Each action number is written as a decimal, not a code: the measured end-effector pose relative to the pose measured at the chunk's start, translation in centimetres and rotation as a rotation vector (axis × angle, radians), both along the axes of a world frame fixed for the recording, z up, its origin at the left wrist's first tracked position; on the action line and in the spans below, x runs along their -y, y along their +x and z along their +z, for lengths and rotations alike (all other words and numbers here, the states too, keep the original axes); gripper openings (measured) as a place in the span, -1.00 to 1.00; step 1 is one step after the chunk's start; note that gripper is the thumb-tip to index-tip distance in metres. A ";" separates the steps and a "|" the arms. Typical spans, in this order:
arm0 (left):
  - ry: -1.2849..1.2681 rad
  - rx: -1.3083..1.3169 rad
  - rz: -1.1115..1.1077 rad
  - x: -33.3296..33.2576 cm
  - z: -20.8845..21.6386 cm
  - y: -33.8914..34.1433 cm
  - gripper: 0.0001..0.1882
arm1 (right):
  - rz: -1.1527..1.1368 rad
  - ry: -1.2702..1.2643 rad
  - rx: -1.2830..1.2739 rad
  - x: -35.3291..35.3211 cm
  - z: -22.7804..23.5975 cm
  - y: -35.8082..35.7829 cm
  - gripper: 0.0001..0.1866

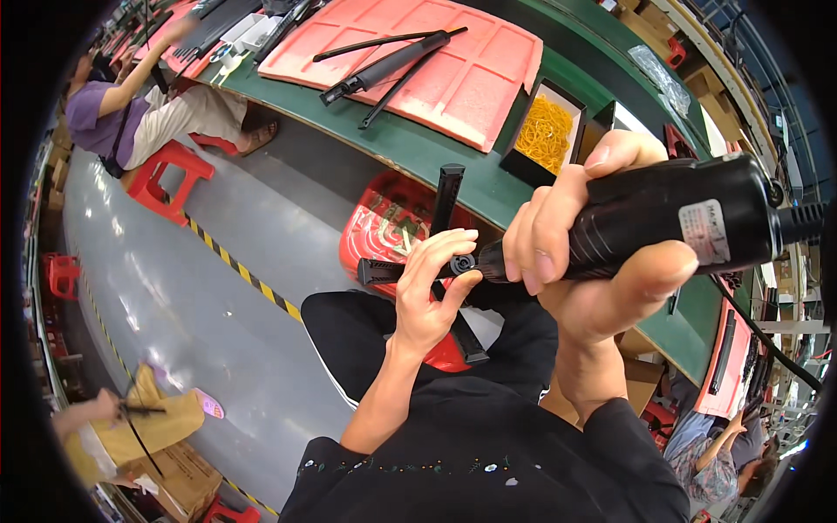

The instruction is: The person unpacks tripod components from a cardboard box onto the workbench, fits base pieces together by hand, and fastens them using an electric screwdriver.

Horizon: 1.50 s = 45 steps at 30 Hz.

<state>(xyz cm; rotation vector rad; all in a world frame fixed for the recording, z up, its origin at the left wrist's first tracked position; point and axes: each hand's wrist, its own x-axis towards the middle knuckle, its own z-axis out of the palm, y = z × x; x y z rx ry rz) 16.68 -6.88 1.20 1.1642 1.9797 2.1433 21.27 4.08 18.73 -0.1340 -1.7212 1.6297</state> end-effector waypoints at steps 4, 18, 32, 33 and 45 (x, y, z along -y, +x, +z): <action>0.002 -0.017 0.000 -0.1 0.3 0.1 -0.63 | -0.020 0.028 -0.045 -0.2 -1.2 -0.3 -0.11; 0.063 -0.066 -0.066 -0.7 0.4 -0.5 -0.64 | 0.223 -0.118 -0.050 0.0 -2.1 -0.5 -0.10; 0.011 0.054 -0.029 -0.4 -0.2 0.0 -0.69 | -0.318 0.075 -0.310 -13.8 -1.8 6.0 -0.38; 0.018 0.059 -0.035 -0.4 -0.5 -0.1 -0.69 | -0.351 0.081 -0.306 -14.5 -2.2 6.3 -0.41; -0.011 0.046 -0.054 -0.6 -0.8 0.0 -0.67 | -0.378 0.018 -0.229 -17.2 -5.8 6.1 -0.55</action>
